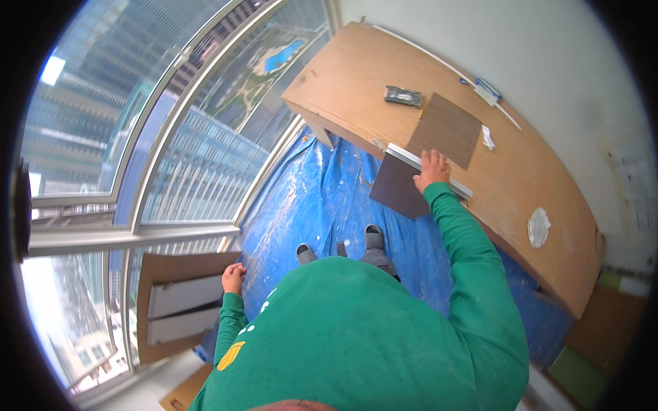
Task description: The person moves around a room under renovation, handling cardboard boxes, wooden panels, and small hardware components. They place a large cardboard sheet on a table, then pick up and position white panels and other parts, appearing to prepare for furniture assembly.
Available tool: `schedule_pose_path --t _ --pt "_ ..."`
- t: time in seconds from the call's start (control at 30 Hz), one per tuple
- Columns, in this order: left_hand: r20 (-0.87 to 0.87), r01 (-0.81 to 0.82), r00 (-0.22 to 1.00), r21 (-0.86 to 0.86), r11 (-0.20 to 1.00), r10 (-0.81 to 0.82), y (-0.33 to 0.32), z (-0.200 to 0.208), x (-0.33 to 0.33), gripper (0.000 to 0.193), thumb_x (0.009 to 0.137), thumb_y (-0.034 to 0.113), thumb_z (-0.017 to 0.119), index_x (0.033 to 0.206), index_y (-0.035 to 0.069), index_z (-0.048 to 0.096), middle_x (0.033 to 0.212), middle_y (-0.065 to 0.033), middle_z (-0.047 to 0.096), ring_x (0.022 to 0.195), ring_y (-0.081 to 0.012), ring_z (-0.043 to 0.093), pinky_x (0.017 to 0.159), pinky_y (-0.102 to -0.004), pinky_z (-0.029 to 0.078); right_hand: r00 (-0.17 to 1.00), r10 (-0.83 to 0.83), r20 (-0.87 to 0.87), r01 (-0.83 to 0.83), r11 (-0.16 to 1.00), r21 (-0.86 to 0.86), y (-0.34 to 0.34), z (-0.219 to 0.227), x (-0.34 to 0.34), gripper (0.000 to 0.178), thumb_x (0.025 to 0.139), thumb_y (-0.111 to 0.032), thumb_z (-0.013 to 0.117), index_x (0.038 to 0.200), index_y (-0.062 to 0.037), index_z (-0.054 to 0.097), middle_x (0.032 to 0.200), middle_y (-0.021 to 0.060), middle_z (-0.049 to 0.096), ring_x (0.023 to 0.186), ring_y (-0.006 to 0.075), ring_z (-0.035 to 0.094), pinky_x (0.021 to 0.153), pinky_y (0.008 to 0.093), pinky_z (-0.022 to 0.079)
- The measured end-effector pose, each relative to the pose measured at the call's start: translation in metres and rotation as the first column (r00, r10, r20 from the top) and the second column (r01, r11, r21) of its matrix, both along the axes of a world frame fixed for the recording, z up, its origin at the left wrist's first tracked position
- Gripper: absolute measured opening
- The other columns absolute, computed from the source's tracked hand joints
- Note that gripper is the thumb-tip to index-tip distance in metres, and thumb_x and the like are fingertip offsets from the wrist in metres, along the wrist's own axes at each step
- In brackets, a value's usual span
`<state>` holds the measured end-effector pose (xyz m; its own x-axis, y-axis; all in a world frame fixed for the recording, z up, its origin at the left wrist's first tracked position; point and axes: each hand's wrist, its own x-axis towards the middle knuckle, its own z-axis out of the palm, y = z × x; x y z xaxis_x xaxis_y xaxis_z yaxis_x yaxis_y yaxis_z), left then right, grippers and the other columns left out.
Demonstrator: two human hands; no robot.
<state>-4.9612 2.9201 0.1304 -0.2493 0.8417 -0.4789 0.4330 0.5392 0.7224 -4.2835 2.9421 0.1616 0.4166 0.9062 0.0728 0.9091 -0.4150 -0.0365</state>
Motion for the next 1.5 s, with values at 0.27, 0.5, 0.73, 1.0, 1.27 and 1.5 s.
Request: schedule_pose_path --t 0.27,0.5,0.73,1.0,1.27,1.5 --pt "-0.373 -0.185 0.928 -0.404 0.896 0.023 -0.231 -0.036 -0.087 0.024 0.081 0.026 0.066 0.089 0.004 0.07 0.08 -0.0067 0.07 0.072 -0.0166 0.064 0.069 -0.0324 0.052 0.924 0.124 -0.362 -0.284 0.856 -0.432 0.031 -0.093 0.079 0.031 0.069 -0.015 0.073 0.098 -0.0047 0.067 0.099 0.0219 0.068 0.095 0.0399 0.065 0.086 0.0459 0.052" --pt "-0.384 -0.491 0.842 -0.252 0.834 0.379 -0.375 -0.025 -0.047 0.023 0.081 0.029 0.068 0.089 0.008 0.072 0.082 -0.0071 0.071 0.077 -0.018 0.066 0.071 -0.0336 0.052 0.794 0.236 -0.56 -0.544 0.687 -0.482 -0.015 -0.105 -0.007 0.04 0.067 -0.012 0.065 0.105 -0.0001 0.066 0.102 0.0243 0.068 0.101 0.0393 0.065 0.088 0.0435 0.051" --pt "-0.34 -0.561 0.82 -0.311 0.767 0.461 -0.513 -0.066 -0.03 0.025 0.08 0.031 0.07 0.09 0.009 0.073 0.084 -0.008 0.072 0.078 -0.0204 0.067 0.072 -0.0356 0.052 0.857 0.27 -0.439 -0.475 0.746 -0.467 -0.071 -0.13 -0.067 0.036 0.071 -0.01 0.062 0.104 0.0035 0.066 0.101 0.0234 0.069 0.097 0.0396 0.066 0.085 0.0434 0.051" --pt "-0.295 -0.751 0.65 -0.39 0.532 0.701 -0.743 -0.168 -0.076 0.025 0.077 0.029 0.071 0.087 0.006 0.071 0.078 -0.0103 0.07 0.069 -0.0221 0.065 0.065 -0.0364 0.051 0.797 0.594 -0.113 -0.547 0.628 -0.554 -0.044 -0.009 -0.173 0.031 0.071 -0.009 0.063 0.095 0.0106 0.065 0.093 0.0312 0.066 0.095 0.0438 0.065 0.082 0.046 0.051" --pt "-0.233 -0.862 0.497 -0.238 0.447 0.836 -0.831 -0.208 -0.133 0.023 0.079 0.023 0.067 0.09 0.003 0.07 0.077 -0.0074 0.068 0.067 -0.0172 0.062 0.06 -0.0356 0.05 0.535 0.829 -0.164 -0.741 0.367 -0.563 -0.029 0.029 -0.379 0.015 0.071 -0.004 0.056 0.081 0.0074 0.061 0.08 0.0266 0.066 0.082 0.0404 0.065 0.074 0.0456 0.049" --pt "-0.26 -0.946 0.321 -0.135 0.295 0.911 -0.866 -0.17 -0.186 0.02 0.08 0.022 0.064 0.089 0.006 0.071 0.074 -0.0069 0.068 0.066 -0.0163 0.061 0.06 -0.0344 0.049 0.334 0.904 -0.268 -0.874 0.191 -0.448 -0.063 0.023 -0.609 0.029 0.071 -0.01 0.056 0.096 0.0036 0.063 0.094 0.0302 0.065 0.096 0.0455 0.061 0.086 0.0487 0.049"
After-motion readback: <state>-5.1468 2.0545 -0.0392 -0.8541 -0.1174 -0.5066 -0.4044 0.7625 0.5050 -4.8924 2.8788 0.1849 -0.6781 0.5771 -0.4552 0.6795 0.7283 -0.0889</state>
